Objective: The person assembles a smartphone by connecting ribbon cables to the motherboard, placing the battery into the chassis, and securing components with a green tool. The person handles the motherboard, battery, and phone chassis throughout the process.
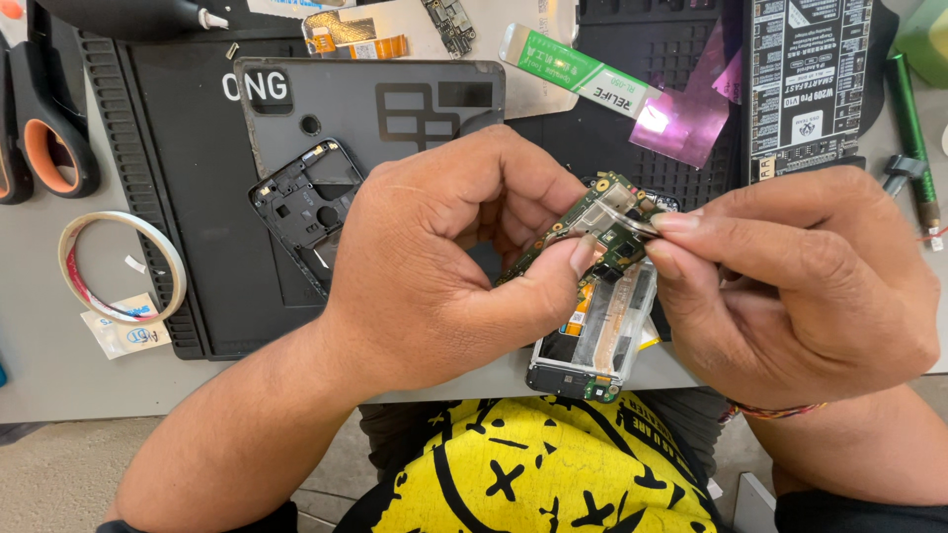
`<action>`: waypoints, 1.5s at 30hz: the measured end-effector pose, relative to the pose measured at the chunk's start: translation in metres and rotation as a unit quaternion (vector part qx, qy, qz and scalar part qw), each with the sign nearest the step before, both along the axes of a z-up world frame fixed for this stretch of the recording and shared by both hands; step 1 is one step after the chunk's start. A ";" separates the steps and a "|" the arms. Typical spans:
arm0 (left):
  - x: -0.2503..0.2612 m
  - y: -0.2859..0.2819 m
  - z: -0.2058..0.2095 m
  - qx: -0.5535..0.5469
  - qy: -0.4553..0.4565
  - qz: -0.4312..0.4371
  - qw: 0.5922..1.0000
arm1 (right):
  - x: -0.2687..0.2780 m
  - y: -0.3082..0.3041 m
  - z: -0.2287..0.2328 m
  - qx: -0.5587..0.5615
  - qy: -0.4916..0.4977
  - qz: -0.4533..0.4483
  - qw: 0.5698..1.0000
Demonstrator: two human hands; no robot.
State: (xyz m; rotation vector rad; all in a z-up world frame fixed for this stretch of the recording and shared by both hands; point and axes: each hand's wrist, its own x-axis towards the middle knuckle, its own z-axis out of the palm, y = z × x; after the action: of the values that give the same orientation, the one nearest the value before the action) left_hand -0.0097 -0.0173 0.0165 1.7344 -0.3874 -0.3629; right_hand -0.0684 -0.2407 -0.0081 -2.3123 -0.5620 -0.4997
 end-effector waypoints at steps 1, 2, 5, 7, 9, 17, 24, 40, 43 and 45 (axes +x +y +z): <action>0.000 0.000 0.000 0.000 0.000 0.000 1.000 | 0.000 0.001 0.000 0.000 0.000 0.000 1.000; 0.000 0.000 0.000 0.000 -0.002 0.002 1.000 | 0.001 0.002 0.000 0.006 -0.004 0.000 1.000; -0.001 -0.001 0.000 0.002 -0.003 0.006 1.000 | 0.001 0.003 0.000 0.008 -0.007 -0.004 1.000; -0.001 -0.001 0.000 0.003 -0.003 0.007 1.000 | 0.001 0.003 0.000 0.004 -0.007 -0.008 1.000; -0.001 -0.001 0.000 0.006 -0.004 0.009 1.000 | 0.001 0.003 0.000 0.009 -0.011 -0.004 1.000; 0.001 -0.001 -0.004 -0.004 -0.015 0.007 1.000 | -0.006 -0.007 -0.007 0.024 0.005 -0.033 0.999; 0.005 0.007 -0.006 -0.028 -0.056 -0.033 0.997 | -0.013 -0.005 -0.033 0.375 0.195 -0.155 0.893; 0.006 0.010 -0.003 0.046 0.046 0.025 0.998 | 0.003 0.029 0.005 0.240 0.405 -0.174 0.865; 0.003 0.007 -0.005 0.009 0.080 0.049 0.996 | 0.003 0.028 0.000 0.201 0.405 -0.187 0.872; 0.002 0.006 -0.008 -0.062 0.086 0.031 0.994 | 0.004 0.020 -0.010 0.223 0.393 -0.153 0.879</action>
State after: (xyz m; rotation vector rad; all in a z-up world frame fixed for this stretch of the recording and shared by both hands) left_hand -0.0079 -0.0115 0.0083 1.5776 -0.2264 -0.4314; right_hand -0.0647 -0.2210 -0.0184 -1.9215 0.2972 0.1881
